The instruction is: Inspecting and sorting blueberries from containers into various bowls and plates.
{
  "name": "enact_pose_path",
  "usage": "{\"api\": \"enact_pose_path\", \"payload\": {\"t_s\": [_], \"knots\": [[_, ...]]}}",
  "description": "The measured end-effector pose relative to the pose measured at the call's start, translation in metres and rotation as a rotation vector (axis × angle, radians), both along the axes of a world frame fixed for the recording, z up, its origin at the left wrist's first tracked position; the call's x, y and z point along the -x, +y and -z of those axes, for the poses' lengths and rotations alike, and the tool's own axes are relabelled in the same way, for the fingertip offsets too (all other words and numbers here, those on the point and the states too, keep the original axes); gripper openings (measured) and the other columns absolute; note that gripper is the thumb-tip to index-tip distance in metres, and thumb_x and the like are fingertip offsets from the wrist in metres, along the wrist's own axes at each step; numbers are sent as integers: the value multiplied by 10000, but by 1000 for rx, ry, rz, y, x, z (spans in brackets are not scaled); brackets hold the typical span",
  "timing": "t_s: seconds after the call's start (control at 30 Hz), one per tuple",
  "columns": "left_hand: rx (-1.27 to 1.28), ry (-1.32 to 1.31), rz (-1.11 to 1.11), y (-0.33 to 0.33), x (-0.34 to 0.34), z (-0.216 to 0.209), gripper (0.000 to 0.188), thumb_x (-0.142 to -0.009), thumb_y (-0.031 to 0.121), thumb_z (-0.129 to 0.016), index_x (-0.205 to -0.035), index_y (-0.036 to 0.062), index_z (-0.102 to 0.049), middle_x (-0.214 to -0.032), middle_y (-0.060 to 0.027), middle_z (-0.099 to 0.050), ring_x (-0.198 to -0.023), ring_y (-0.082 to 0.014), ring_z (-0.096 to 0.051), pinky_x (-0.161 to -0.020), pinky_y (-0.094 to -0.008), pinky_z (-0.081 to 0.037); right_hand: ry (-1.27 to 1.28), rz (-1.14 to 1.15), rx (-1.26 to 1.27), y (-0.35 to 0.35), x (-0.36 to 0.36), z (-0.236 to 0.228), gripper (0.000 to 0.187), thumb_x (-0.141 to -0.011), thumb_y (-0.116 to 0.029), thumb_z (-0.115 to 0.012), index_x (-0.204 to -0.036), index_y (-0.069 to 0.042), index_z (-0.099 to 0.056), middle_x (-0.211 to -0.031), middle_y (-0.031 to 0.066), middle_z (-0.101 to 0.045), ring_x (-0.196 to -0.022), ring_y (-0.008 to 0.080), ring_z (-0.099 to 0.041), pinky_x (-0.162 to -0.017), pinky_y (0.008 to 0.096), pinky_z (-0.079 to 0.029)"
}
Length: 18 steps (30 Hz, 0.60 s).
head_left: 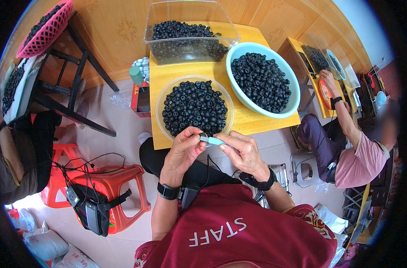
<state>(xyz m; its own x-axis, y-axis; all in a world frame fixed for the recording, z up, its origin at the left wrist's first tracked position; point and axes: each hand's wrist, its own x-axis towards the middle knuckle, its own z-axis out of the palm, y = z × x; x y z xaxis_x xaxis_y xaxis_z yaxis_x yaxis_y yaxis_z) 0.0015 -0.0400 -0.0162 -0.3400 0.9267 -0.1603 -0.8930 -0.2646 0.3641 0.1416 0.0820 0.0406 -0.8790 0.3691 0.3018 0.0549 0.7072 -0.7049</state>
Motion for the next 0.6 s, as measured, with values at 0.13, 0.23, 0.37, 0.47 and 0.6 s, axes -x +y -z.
{"api": "enact_pose_path", "payload": {"t_s": [0.13, 0.23, 0.37, 0.47, 0.6], "knots": [[20, 14, -3, -3, 0, -5, 147, -810, 38, -614, -949, 26, -569, -842, -71, -615, -704, -131, -597, -665, -236, -495, -57, -35, -18, 2, -1, -6, 212, -805, -124, -595, -1000, -48, -628, -725, 112, -566, -608, 280, -567, -546, 359, -450], [-35, 34, 13, -6, 0, -7, 147, -797, 36, -624, -936, 27, -574, -853, -81, -616, -695, -131, -588, -640, -230, -483, -61, 5, -120, 12, 2, 2, 206, -814, -125, -583, -999, -45, -627, -708, 113, -557, -593, 280, -559, -543, 366, -445], [-180, 118, 105, -15, 0, -24, 151, -788, 37, -631, -930, 27, -578, -851, -87, -615, -692, -128, -583, -622, -227, -474, -160, 176, -119, 31, -8, 9, 200, -830, -117, -564, -998, -26, -621, -691, 119, -565, -569, 285, -546, -526, 356, -434], [-46, 92, 9, -12, 3, -17, 155, -793, 41, -629, -939, 29, -578, -854, -87, -617, -700, -129, -588, -633, -220, -485, -113, 144, -25, 26, -6, 3, 205, -824, -100, -568, -1000, -4, -617, -745, 133, -602, -558, 251, -553, -521, 328, -431], [-4, 99, 6, -11, 2, -16, 159, -796, 40, -627, -945, 31, -575, -859, -85, -619, -703, -131, -595, -640, -220, -493, -25, 99, 210, 14, -1, 1, 246, -809, -125, -614, -1017, 5, -611, -802, 115, -626, -643, 162, -576, -564, 272, -445]]}}
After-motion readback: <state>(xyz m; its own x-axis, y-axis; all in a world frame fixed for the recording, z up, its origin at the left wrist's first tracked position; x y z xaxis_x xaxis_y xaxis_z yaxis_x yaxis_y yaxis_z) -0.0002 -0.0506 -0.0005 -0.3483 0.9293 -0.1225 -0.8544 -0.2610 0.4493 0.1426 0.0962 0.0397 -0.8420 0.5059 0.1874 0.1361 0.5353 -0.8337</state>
